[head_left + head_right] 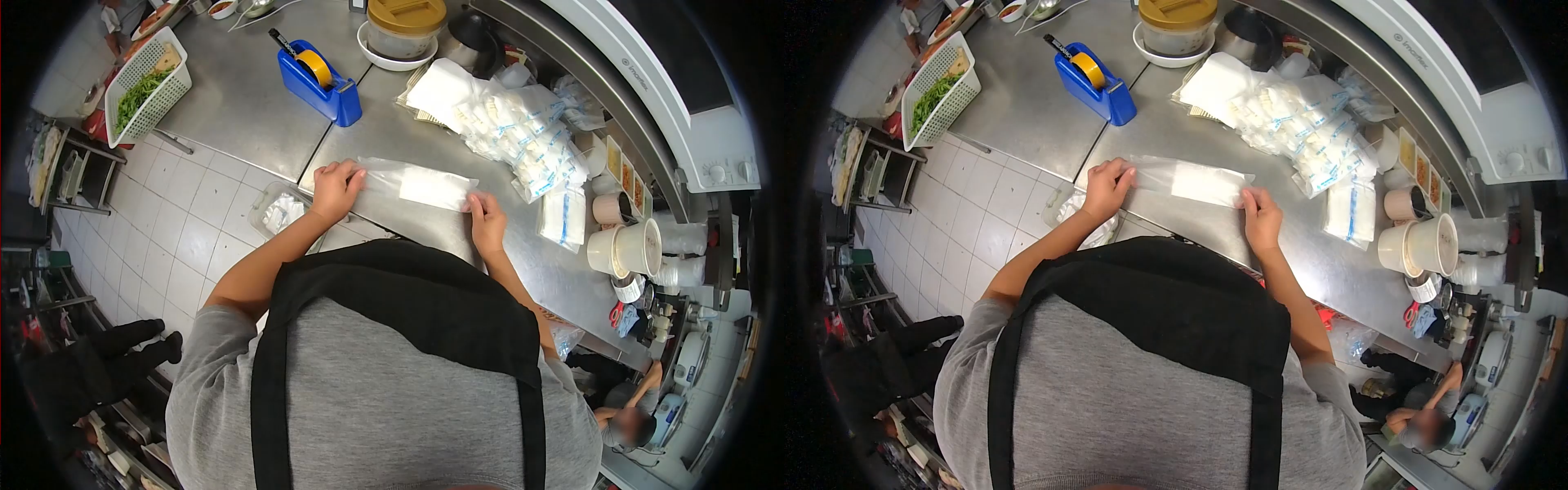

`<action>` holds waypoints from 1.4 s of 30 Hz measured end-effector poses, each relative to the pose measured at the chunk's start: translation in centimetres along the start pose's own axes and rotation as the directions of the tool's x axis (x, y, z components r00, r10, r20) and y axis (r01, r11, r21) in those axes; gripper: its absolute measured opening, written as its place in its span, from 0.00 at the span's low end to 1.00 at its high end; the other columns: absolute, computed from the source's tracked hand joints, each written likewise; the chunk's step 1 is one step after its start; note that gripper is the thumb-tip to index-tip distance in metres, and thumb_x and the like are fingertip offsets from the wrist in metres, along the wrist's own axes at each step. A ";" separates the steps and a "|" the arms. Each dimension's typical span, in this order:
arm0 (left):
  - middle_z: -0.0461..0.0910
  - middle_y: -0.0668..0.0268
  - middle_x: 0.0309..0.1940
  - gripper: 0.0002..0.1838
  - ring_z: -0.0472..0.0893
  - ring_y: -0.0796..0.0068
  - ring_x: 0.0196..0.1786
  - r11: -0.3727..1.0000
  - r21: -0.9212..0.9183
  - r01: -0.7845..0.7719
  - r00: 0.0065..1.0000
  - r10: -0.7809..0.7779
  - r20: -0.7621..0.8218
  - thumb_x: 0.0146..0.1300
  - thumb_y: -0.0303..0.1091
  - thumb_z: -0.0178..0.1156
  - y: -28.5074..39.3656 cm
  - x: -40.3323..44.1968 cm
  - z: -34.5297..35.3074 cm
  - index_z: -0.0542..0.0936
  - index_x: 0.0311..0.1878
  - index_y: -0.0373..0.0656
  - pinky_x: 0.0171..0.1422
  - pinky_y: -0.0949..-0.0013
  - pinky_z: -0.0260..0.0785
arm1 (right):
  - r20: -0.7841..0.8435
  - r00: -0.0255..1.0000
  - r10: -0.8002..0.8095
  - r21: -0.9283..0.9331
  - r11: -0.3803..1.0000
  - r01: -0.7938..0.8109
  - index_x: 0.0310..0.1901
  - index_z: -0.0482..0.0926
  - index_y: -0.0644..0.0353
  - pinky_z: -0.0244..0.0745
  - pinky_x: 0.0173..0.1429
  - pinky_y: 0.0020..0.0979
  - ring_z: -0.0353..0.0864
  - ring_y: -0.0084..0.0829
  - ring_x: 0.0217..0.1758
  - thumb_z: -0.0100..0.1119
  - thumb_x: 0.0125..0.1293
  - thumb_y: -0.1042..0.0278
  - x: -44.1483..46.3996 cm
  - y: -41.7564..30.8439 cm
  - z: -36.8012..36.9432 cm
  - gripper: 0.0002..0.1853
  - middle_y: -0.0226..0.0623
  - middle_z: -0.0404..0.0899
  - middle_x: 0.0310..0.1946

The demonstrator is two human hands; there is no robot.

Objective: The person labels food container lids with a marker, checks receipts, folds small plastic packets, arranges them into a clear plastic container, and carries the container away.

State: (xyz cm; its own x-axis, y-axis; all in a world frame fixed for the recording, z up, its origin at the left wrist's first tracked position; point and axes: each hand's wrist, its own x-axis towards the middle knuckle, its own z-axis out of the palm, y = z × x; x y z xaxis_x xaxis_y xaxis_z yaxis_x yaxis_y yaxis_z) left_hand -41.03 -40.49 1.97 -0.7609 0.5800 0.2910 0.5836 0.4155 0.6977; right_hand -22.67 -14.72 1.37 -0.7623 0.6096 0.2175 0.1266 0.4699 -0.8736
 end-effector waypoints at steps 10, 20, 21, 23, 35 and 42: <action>0.79 0.66 0.32 0.07 0.75 0.65 0.40 0.945 0.317 0.076 0.997 -0.067 -0.042 0.56 0.36 0.59 1.9 1.9 0.6 0.76 0.37 0.47 0.53 0.56 0.56 | -0.242 0.969 0.043 -0.238 0.966 -0.102 0.33 0.73 0.58 0.66 0.25 0.33 0.72 0.31 0.17 0.62 0.60 0.65 1.2 -0.1 2.2 0.09 0.34 0.73 0.16; 0.75 0.66 0.37 0.13 0.76 0.63 0.43 0.813 0.172 -0.557 0.810 0.486 0.327 0.50 0.28 0.58 1.6 4.9 2.7 0.77 0.42 0.49 0.49 0.59 0.68 | -0.164 0.981 0.099 -0.190 0.973 -0.130 0.44 0.71 0.59 0.66 0.27 0.33 0.71 0.30 0.20 0.62 0.59 0.66 2.4 0.1 1.3 0.14 0.34 0.73 0.18; 0.75 0.65 0.36 0.13 0.76 0.63 0.42 0.842 0.160 -0.516 0.817 0.427 0.387 0.50 0.28 0.58 1.2 4.7 2.6 0.77 0.42 0.49 0.46 0.61 0.69 | -0.127 0.980 0.154 -0.113 0.979 -0.169 0.47 0.71 0.59 0.67 0.28 0.33 0.72 0.29 0.22 0.62 0.59 0.66 2.9 0.3 0.9 0.16 0.34 0.74 0.20; 0.75 0.65 0.35 0.12 0.77 0.62 0.38 0.869 0.176 -0.462 0.861 0.392 0.325 0.51 0.28 0.57 1.3 3.5 2.1 0.76 0.41 0.49 0.41 0.61 0.71 | -0.219 0.976 -0.023 -0.001 1.000 0.024 0.51 0.69 0.61 0.68 0.30 0.31 0.73 0.27 0.26 0.61 0.59 0.69 4.3 0.7 0.0 0.19 0.35 0.75 0.26; 0.75 0.61 0.35 0.13 0.77 0.58 0.41 0.977 -0.147 -0.155 0.955 0.186 0.230 0.54 0.40 0.63 7.3 1.2 2.1 0.74 0.39 0.44 0.40 0.60 0.71 | -0.227 0.971 -0.073 -0.069 0.996 0.058 0.47 0.75 0.60 0.72 0.35 0.23 0.75 0.23 0.32 0.58 0.59 0.77 3.1 -2.1 1.9 0.13 0.34 0.78 0.34; 0.76 0.61 0.29 0.11 0.77 0.58 0.33 0.981 -0.092 -0.170 0.946 0.188 0.264 0.52 0.35 0.65 6.9 1.9 5.3 0.75 0.30 0.41 0.37 0.61 0.70 | -0.249 0.957 -0.146 -0.028 0.989 0.144 0.45 0.76 0.61 0.73 0.36 0.25 0.77 0.26 0.33 0.58 0.60 0.76 1.9 -3.4 2.4 0.11 0.36 0.79 0.34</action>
State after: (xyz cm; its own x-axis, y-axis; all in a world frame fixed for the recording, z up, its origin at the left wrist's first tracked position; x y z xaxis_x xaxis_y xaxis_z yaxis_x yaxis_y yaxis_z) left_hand -36.99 -32.81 3.88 -0.5353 0.8117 0.2339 0.6756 0.2452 0.6953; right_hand -26.08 -16.65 3.74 -0.5904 0.6737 0.4444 0.0330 0.5703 -0.8208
